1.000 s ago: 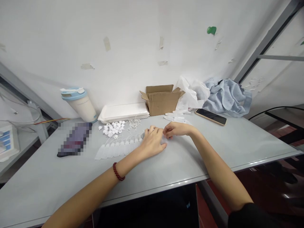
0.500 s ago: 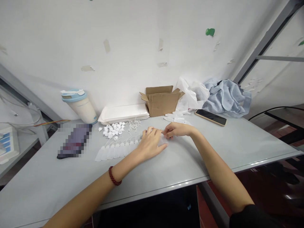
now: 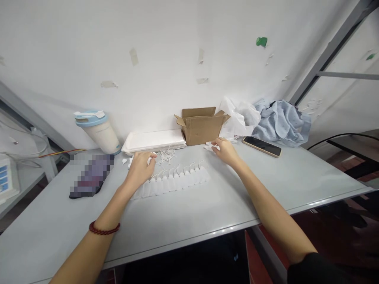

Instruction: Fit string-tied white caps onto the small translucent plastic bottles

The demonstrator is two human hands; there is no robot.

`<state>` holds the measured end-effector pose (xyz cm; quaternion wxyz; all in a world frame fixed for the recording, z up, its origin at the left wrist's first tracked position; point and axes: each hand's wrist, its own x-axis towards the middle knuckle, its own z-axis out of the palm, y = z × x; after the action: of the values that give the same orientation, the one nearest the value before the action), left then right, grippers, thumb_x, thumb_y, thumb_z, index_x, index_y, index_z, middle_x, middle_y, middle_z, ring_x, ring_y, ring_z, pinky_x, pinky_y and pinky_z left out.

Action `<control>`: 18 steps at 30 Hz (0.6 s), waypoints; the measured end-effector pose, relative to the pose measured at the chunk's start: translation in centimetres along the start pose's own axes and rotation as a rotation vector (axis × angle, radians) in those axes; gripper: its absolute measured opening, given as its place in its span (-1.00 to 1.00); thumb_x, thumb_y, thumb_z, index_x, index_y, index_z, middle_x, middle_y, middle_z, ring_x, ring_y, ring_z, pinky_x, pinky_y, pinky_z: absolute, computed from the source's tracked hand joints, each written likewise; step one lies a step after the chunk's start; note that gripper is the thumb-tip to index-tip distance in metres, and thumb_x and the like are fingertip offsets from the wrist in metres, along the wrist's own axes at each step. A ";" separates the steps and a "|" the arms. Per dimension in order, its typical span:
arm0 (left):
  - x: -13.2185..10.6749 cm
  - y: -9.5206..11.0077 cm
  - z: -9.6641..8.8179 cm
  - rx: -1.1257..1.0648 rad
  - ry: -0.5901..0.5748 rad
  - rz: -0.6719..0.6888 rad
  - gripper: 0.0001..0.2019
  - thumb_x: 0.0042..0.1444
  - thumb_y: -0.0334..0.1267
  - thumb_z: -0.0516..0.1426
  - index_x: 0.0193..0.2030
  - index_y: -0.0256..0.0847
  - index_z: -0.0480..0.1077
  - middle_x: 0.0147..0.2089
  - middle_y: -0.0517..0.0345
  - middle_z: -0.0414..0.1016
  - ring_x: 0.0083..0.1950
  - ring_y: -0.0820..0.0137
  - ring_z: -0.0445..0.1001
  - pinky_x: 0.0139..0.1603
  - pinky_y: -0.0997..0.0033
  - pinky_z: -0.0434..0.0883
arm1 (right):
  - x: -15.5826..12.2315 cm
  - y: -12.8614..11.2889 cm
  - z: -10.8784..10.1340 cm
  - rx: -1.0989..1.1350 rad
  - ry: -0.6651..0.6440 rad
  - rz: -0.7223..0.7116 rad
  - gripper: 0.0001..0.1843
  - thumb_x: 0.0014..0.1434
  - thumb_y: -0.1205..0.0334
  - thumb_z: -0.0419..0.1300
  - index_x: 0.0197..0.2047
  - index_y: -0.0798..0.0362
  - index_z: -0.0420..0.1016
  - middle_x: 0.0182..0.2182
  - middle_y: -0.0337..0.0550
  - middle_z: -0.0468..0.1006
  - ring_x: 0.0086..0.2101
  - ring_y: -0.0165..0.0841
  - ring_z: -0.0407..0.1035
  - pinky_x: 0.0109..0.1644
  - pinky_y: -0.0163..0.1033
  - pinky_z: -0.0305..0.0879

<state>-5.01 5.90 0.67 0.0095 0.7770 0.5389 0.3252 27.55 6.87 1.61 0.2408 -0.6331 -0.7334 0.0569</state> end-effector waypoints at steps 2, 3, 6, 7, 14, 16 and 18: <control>-0.2 -0.1 0.2 0.029 0.014 0.029 -0.75 0.08 -0.30 -0.03 -0.28 -0.16 0.48 -0.21 0.04 0.59 -0.07 0.09 0.43 -0.05 0.06 0.39 | 0.0 0.1 0.7 -0.041 0.015 -0.040 -0.70 0.16 0.45 0.03 -0.05 0.20 0.45 -0.01 0.15 0.47 0.03 -0.07 0.28 0.08 -0.06 0.19; -0.3 0.0 0.3 0.047 0.012 0.045 -0.74 0.08 -0.31 -0.04 -0.28 -0.17 0.48 -0.21 0.04 0.59 -0.06 0.09 0.42 -0.04 0.06 0.39 | 0.0 0.1 1.0 -0.057 0.010 -0.060 -0.68 0.16 0.46 0.03 -0.02 0.20 0.44 0.00 0.14 0.46 0.05 -0.07 0.27 0.11 -0.06 0.18; -0.4 0.4 0.8 0.092 -0.017 0.081 -0.71 0.08 -0.33 -0.06 -0.29 -0.19 0.49 -0.23 0.01 0.58 -0.05 0.07 0.40 -0.04 0.05 0.39 | -0.1 0.2 1.7 -0.092 -0.013 -0.107 -0.62 0.14 0.49 0.05 0.03 0.17 0.42 0.02 0.11 0.47 0.07 -0.07 0.26 0.15 -0.04 0.16; -0.5 0.5 0.9 0.098 -0.028 0.087 -0.70 0.09 -0.34 -0.07 -0.29 -0.20 0.50 -0.23 0.00 0.57 -0.05 0.07 0.39 -0.04 0.05 0.38 | -0.1 0.3 1.8 -0.100 -0.020 -0.114 -0.60 0.13 0.50 0.05 0.04 0.18 0.42 0.02 0.12 0.46 0.07 -0.06 0.26 0.15 -0.03 0.16; -0.6 0.5 1.3 0.075 -0.069 0.125 -0.69 0.11 -0.39 -0.07 -0.27 -0.23 0.51 -0.19 -0.01 0.57 -0.05 0.09 0.36 0.01 0.02 0.36 | 0.1 0.7 2.3 -0.086 -0.033 -0.105 -0.59 0.13 0.48 0.08 0.07 0.23 0.38 0.01 0.16 0.46 0.01 -0.08 0.34 0.06 -0.06 0.26; -0.6 0.5 1.4 0.077 -0.079 0.135 -0.68 0.11 -0.41 -0.07 -0.26 -0.23 0.52 -0.18 -0.01 0.57 -0.04 0.09 0.35 0.01 0.01 0.36 | 0.1 0.7 2.4 -0.069 -0.035 -0.100 -0.60 0.12 0.47 0.10 0.06 0.21 0.39 -0.01 0.13 0.47 -0.04 -0.13 0.37 0.03 -0.11 0.28; -0.7 0.6 1.6 0.081 -0.103 0.141 -0.67 0.10 -0.43 -0.07 -0.24 -0.24 0.52 -0.16 -0.01 0.57 -0.03 0.10 0.34 0.02 0.02 0.36 | 0.2 0.7 2.5 -0.058 -0.034 -0.087 -0.61 0.10 0.46 0.12 0.04 0.21 0.40 -0.01 0.13 0.46 -0.07 -0.15 0.39 0.00 -0.12 0.30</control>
<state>-3.85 5.59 -0.70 -0.0172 0.8285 0.4942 0.2627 27.14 7.75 -0.82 0.2120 -0.6064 -0.7656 0.0358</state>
